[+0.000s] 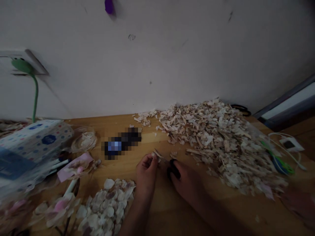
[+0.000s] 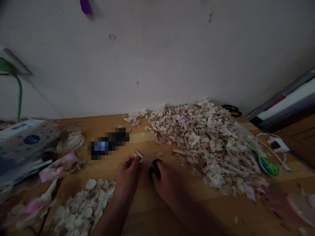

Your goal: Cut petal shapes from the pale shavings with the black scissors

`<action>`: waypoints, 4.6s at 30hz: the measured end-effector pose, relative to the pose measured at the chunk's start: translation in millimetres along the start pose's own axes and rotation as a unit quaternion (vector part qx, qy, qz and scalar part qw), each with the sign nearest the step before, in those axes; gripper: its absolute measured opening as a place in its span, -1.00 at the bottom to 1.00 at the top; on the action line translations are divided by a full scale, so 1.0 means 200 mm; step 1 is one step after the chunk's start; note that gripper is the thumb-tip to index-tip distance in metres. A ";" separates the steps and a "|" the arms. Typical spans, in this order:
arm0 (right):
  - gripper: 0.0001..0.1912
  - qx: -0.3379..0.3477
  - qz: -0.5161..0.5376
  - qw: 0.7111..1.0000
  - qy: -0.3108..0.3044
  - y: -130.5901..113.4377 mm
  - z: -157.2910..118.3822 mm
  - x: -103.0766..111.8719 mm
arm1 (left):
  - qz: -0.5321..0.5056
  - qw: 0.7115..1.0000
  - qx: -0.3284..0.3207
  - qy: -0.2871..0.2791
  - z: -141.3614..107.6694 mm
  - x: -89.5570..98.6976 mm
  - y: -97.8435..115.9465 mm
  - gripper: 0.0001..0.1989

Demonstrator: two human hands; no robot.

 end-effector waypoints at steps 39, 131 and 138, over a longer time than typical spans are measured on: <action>-0.73 0.000 -0.004 1.000 -0.007 0.03 0.01 0.00 | 0.132 0.987 -0.007 -0.088 0.04 -0.03 0.07 -0.74; -0.76 0.008 -0.001 1.000 -0.011 0.02 0.01 0.02 | -0.162 0.981 0.047 -0.096 -0.01 -0.12 -0.05 -0.83; -0.77 0.009 0.004 1.000 -0.030 0.03 0.01 0.01 | -0.039 0.992 0.032 -0.119 0.03 -0.04 -0.01 -0.85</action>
Point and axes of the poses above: each hand's wrist, its own z-axis towards the middle knuckle, its own x-axis out of the back of the hand, y = z × x, the point moved 8 cm from there along z, towards the middle knuckle, and after that the axes turned 15 degrees about -y, right-handed, at the moved point
